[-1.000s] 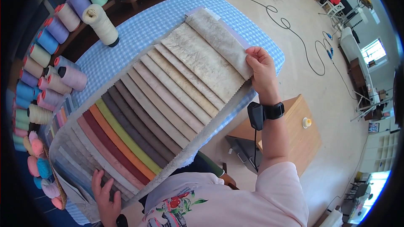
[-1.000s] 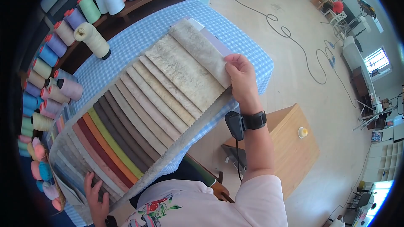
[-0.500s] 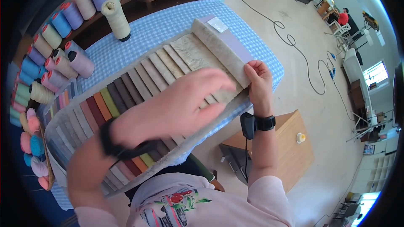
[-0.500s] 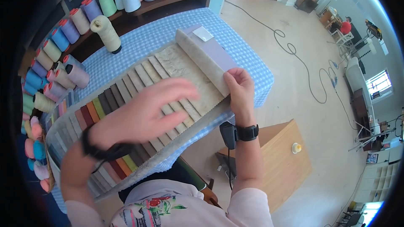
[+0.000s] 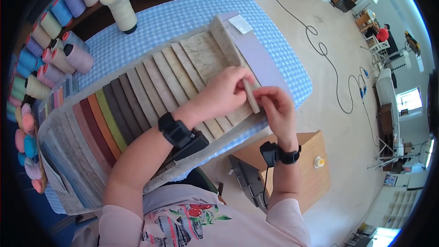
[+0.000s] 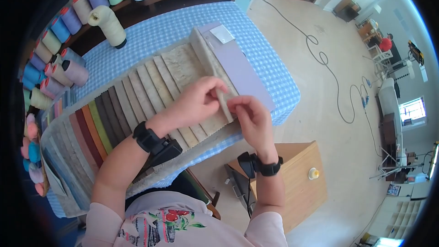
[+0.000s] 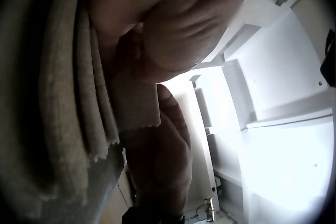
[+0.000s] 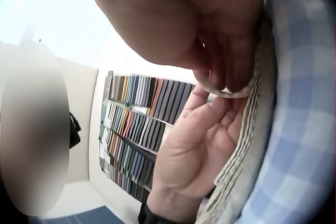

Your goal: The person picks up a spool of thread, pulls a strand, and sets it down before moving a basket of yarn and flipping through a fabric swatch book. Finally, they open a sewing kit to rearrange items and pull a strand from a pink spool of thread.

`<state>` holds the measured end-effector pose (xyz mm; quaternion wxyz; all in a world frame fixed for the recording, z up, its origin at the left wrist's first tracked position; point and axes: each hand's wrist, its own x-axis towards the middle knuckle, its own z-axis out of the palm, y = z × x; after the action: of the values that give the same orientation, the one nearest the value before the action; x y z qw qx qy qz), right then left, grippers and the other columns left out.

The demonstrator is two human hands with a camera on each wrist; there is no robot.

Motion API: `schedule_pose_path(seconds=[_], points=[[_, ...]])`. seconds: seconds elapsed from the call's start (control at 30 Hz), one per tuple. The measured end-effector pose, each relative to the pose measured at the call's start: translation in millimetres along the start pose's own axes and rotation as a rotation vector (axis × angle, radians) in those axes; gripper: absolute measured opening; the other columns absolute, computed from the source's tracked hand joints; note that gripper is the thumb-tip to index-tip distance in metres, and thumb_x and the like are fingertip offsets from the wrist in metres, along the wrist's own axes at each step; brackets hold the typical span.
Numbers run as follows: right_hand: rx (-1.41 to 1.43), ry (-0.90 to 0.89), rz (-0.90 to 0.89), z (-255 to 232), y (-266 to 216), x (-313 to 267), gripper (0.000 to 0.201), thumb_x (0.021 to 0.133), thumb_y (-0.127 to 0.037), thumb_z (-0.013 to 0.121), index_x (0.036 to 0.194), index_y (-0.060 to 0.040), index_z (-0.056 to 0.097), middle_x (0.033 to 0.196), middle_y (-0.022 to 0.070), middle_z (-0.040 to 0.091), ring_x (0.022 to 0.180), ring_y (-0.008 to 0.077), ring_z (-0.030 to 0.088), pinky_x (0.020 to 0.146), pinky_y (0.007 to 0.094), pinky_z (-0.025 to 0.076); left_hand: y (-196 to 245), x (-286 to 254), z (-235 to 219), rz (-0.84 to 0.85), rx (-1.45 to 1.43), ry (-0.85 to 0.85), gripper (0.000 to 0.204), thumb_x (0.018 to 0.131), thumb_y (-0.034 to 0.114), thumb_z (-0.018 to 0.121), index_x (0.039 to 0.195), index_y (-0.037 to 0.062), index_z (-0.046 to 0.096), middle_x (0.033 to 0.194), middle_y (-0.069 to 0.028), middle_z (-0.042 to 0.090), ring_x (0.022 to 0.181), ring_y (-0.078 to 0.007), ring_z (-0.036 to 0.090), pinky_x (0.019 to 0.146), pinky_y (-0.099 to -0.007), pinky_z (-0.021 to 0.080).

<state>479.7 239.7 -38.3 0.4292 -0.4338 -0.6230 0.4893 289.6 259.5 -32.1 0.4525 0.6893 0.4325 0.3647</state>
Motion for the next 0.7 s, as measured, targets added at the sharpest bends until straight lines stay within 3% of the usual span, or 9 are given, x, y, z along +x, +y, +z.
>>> schedule_pose_path(seconds=[0.03, 0.07, 0.13, 0.17, 0.27, 0.47, 0.7], points=[[-0.171, 0.031, -0.02, -1, -2, -5, 0.017, 0.083, 0.007, 0.055, 0.099, 0.0008, 0.059, 0.094, 0.0088, 0.064, 0.094, 0.0171, 0.062, 0.078, 0.0302, 0.05, -2, 0, -4, -0.073, -0.12, 0.027, 0.013, 0.079, -0.005, 0.051, 0.087, 0.0016, 0.058, 0.079, 0.0, 0.057, 0.075, -0.0065, 0.054, 0.07, -0.021, 0.046], [-0.171, 0.021, -0.013, -3, -4, -6, 0.017, 0.083, 0.007, 0.055, 0.099, 0.0008, 0.059, 0.094, 0.0088, 0.064, 0.094, 0.0171, 0.062, 0.078, 0.0302, 0.05, -7, 0, -6, -0.082, -0.126, 0.033, 0.013, 0.079, -0.005, 0.051, 0.087, 0.0016, 0.058, 0.079, 0.0, 0.057, 0.075, -0.0065, 0.054, 0.07, -0.021, 0.046], [-0.694, 0.027, -0.486, -7, -6, -5, 0.025, 0.074, 0.008, 0.062, 0.097, -0.0018, 0.06, 0.093, 0.01, 0.064, 0.093, 0.0256, 0.062, 0.078, 0.0356, 0.049, -12, 1, -9, -0.158, -0.405, 0.035, 0.009, 0.079, -0.002, 0.053, 0.083, 0.0009, 0.06, 0.075, -0.0012, 0.059, 0.071, -0.0084, 0.054, 0.064, -0.0239, 0.046], [-0.775, 0.015, -0.51, -9, -7, -4, 0.031, 0.066, 0.006, 0.068, 0.095, -0.0032, 0.061, 0.093, 0.0105, 0.064, 0.092, 0.0311, 0.06, 0.078, 0.0387, 0.048, -13, 0, -11, -0.163, -0.39, 0.006, 0.01, 0.08, -0.002, 0.052, 0.084, 0.0011, 0.061, 0.077, 0.0003, 0.058, 0.071, -0.0053, 0.053, 0.063, -0.0211, 0.044], [-0.743, -0.039, -0.499, -12, -5, 2, 0.032, 0.065, 0.0, 0.072, 0.096, -0.0032, 0.061, 0.093, 0.0095, 0.064, 0.092, 0.0289, 0.06, 0.078, 0.0374, 0.047, -11, -2, -11, -0.185, -0.386, -0.017, 0.012, 0.081, -0.006, 0.05, 0.086, 0.002, 0.058, 0.084, 0.001, 0.058, 0.078, -0.0043, 0.054, 0.071, -0.0196, 0.045], [-0.531, -0.166, -0.453, -18, -5, 10, 0.033, 0.063, -0.007, 0.077, 0.093, -0.0036, 0.065, 0.093, 0.0088, 0.065, 0.088, 0.0275, 0.06, 0.076, 0.0357, 0.048, -11, -1, -12, -0.217, -0.404, -0.012, 0.014, 0.081, -0.006, 0.049, 0.088, 0.0025, 0.057, 0.086, 0.0008, 0.058, 0.08, -0.0046, 0.054, 0.072, -0.0202, 0.046], [-0.402, -0.149, -0.329, -25, 2, 10, 0.026, 0.064, -0.004, 0.077, 0.089, -0.004, 0.067, 0.089, 0.0074, 0.066, 0.084, 0.023, 0.061, 0.071, 0.0316, 0.05, -11, -1, -12, -0.211, -0.429, -0.018, 0.013, 0.082, -0.006, 0.049, 0.088, 0.0026, 0.057, 0.087, 0.0006, 0.058, 0.081, -0.0049, 0.055, 0.074, -0.0209, 0.047]])
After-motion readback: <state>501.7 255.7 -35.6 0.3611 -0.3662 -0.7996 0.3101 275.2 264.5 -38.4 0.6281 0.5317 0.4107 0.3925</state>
